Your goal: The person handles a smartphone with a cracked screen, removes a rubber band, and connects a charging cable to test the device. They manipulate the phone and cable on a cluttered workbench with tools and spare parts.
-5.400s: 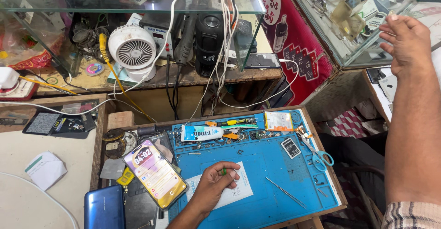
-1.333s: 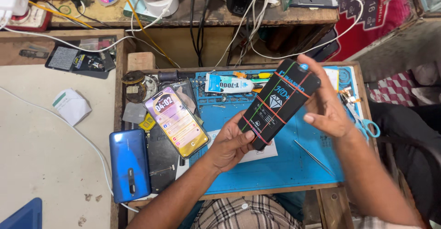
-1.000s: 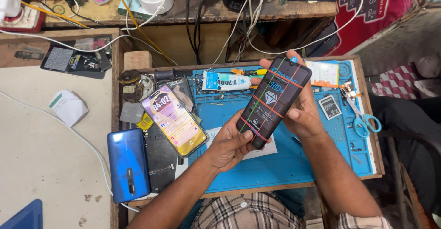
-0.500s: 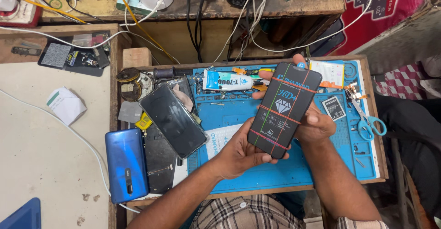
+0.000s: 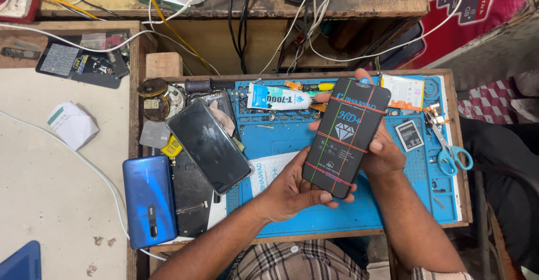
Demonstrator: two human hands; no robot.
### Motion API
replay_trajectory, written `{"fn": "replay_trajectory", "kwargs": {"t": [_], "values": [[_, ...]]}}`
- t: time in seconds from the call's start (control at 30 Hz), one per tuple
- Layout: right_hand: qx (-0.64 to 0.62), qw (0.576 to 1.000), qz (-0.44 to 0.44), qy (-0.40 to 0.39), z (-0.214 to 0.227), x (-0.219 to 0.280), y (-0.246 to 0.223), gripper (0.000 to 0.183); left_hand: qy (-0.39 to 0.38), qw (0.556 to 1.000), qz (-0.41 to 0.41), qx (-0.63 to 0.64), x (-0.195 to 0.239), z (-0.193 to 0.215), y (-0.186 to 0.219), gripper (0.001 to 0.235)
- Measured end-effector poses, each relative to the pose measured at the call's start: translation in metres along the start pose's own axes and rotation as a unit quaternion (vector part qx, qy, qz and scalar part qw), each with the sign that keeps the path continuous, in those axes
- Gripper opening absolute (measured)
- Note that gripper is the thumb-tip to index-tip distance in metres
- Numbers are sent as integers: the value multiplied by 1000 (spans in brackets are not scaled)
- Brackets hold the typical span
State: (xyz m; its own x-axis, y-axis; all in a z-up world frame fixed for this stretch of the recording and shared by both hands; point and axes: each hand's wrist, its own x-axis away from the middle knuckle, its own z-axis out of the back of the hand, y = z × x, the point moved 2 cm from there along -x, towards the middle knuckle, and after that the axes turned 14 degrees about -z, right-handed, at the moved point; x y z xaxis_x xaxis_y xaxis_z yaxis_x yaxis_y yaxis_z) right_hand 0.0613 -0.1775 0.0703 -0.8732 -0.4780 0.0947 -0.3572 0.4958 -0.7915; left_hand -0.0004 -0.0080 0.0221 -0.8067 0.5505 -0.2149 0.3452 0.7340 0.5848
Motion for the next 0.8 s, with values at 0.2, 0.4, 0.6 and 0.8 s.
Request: {"fn": "replay_trajectory", "kwargs": {"t": [0.2,0.4,0.6,0.8], "values": [[60,998,-25,5,14,-5,-2,123,86,969,-46,-227,-2,-1,-8,71],[207,976,-34,59,29,-4,16,128,123,932,-22,-340,-1,10,-3,69],[265,960,-64,66,26,-9,18,135,138,929,-40,-341,-3,14,-2,67],[278,954,-79,85,22,-10,19,132,143,941,-25,-306,-4,17,-6,62]]}}
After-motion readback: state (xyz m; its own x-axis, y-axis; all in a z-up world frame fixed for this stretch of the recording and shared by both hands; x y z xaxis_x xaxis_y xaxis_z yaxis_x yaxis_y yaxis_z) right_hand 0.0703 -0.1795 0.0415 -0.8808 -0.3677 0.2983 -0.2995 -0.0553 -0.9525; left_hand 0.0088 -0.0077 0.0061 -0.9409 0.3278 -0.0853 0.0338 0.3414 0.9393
